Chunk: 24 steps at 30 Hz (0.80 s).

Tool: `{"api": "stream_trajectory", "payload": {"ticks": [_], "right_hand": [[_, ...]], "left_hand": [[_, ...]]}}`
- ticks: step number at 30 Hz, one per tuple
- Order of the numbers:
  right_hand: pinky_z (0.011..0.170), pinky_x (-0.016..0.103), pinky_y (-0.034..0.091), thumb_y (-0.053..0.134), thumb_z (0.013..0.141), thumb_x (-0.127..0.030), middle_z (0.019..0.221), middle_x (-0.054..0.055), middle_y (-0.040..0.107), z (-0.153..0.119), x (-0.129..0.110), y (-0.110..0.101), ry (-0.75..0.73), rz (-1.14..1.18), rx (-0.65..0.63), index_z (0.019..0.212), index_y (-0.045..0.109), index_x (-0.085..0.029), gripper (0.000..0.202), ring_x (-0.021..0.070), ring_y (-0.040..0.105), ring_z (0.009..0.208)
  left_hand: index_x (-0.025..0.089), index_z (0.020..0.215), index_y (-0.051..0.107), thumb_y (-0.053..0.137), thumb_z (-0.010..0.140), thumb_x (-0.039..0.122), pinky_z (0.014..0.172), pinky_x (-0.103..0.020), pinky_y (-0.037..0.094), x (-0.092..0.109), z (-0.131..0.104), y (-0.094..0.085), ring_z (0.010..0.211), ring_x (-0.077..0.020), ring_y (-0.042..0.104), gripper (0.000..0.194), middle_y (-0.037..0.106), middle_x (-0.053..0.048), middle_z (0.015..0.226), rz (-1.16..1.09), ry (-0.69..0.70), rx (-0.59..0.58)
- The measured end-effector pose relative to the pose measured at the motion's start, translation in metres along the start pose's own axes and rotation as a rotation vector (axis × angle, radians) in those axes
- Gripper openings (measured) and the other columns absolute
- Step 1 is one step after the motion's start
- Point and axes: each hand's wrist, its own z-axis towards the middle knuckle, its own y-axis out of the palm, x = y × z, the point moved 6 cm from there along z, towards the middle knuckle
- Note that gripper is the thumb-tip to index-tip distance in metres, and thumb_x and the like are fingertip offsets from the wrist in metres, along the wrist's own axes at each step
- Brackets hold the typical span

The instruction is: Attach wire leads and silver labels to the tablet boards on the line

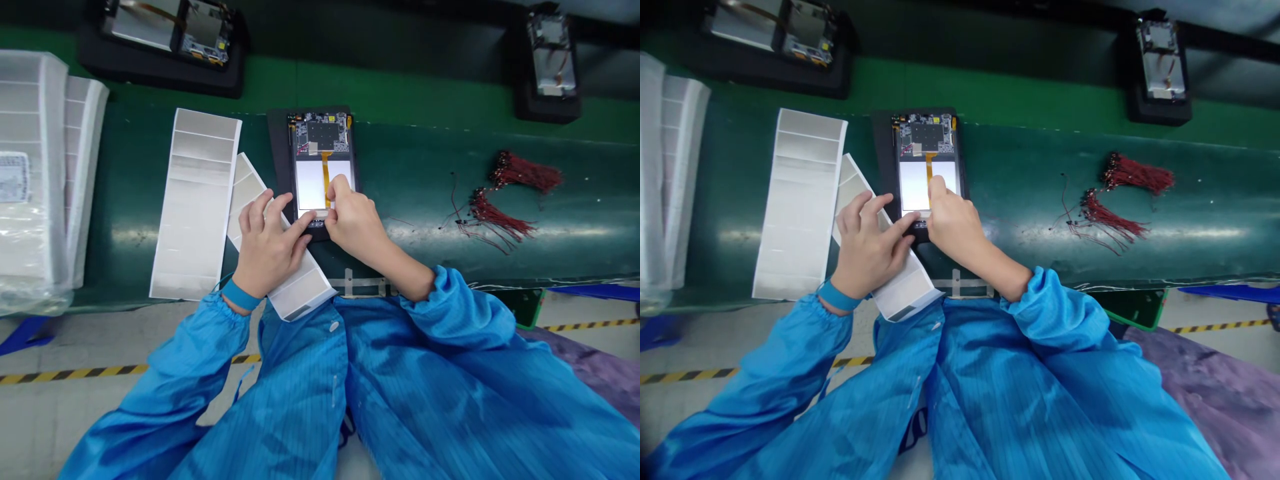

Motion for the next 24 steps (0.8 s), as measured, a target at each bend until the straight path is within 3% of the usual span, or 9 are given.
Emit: {"api": "stream_trajectory", "payload": {"ticks": [8,12,17,24], "right_hand": [[0.074,0.038,0.044,0.048,0.080,-0.012,0.093,0.009,0.070,0.008,0.001,-0.008,-0.020,0.050,-0.084,0.114,0.046,-0.021,0.035,0.0273,0.061,0.076],[0.075,0.037,0.044,0.049,0.080,-0.011,0.088,0.006,0.069,0.010,0.006,-0.010,-0.025,0.128,-0.080,0.112,0.048,-0.022,0.033,0.0259,0.061,0.076],[0.074,0.039,0.047,0.051,0.078,-0.010,0.086,0.008,0.070,0.010,0.005,-0.005,-0.037,0.054,-0.032,0.112,0.049,-0.021,0.036,0.0278,0.061,0.073],[0.075,0.040,0.048,0.054,0.080,-0.011,0.092,0.011,0.072,0.010,0.005,-0.010,-0.011,0.054,-0.057,0.115,0.049,-0.019,0.036,0.0276,0.063,0.075]], "left_hand": [[0.035,0.141,0.067,0.061,0.101,0.038,0.123,-0.065,0.030,0.000,0.006,-0.007,0.156,-0.0447,0.030,0.041,0.037,-0.014,0.166,-0.014,-0.004,-0.022],[0.037,0.141,0.067,0.063,0.099,0.038,0.124,-0.066,0.029,-0.002,0.007,-0.008,0.156,-0.0439,0.031,0.042,0.039,-0.011,0.166,-0.026,-0.016,-0.024],[0.038,0.141,0.067,0.063,0.099,0.038,0.124,-0.067,0.027,-0.004,0.006,-0.005,0.157,-0.0446,0.029,0.043,0.039,-0.011,0.167,-0.071,-0.039,-0.028],[0.038,0.143,0.066,0.065,0.098,0.037,0.125,-0.070,0.025,-0.003,0.011,-0.006,0.159,-0.0459,0.025,0.045,0.033,-0.010,0.172,-0.091,0.002,-0.069]]}}
